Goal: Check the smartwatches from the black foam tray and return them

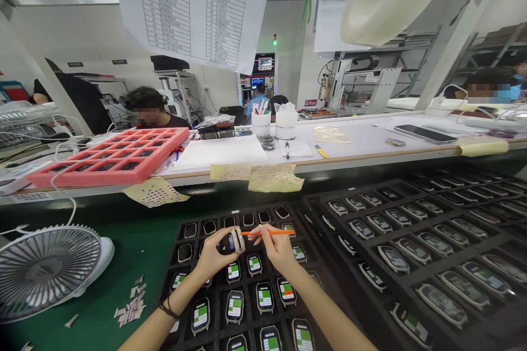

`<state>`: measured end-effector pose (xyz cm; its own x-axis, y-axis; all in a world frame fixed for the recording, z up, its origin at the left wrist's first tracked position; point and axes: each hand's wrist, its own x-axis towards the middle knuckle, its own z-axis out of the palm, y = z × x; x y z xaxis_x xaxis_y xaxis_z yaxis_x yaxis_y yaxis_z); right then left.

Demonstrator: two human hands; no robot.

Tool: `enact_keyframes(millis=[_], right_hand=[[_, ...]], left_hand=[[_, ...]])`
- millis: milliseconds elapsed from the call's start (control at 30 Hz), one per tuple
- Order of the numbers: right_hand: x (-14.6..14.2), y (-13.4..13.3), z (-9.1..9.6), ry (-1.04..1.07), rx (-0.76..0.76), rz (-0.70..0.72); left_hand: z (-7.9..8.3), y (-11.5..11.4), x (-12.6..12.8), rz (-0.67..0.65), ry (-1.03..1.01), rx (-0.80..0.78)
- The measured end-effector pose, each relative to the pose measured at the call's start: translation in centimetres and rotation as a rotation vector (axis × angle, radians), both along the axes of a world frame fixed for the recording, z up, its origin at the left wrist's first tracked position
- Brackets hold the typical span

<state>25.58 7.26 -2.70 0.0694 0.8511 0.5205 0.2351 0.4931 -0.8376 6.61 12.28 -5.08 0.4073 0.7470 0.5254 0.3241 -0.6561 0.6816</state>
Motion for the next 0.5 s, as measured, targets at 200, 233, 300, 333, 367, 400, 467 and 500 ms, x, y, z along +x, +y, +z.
enact_keyframes(millis=[200, 233, 300, 333, 367, 400, 467, 500], right_hand=[[0.0, -0.21, 0.4, 0.114, -0.023, 0.048], [-0.06, -0.31, 0.49, 0.134, -0.024, 0.06], [-0.22, -0.48, 0.59, 0.141, -0.02, 0.086], [-0.3, -0.54, 0.59, 0.133, -0.017, 0.097], [-0.36, -0.58, 0.56, 0.12, -0.014, 0.106], [-0.41, -0.59, 0.49, 0.105, -0.012, 0.11], [-0.45, -0.57, 0.3, 0.077, -0.01, 0.107], [-0.45, -0.54, 0.2, 0.065, -0.009, 0.103]], left_hand=[[0.71, -0.28, 0.27, -0.02, -0.01, -0.019], [0.8, -0.32, 0.31, -0.024, -0.013, -0.023], [0.87, -0.34, 0.34, -0.028, -0.017, -0.025], [0.85, -0.34, 0.33, -0.027, -0.017, -0.025], [0.81, -0.32, 0.31, -0.026, -0.017, -0.024], [0.75, -0.3, 0.29, -0.026, -0.016, -0.021], [0.63, -0.24, 0.24, -0.028, -0.012, -0.012], [0.59, -0.22, 0.23, -0.028, -0.01, -0.006]])
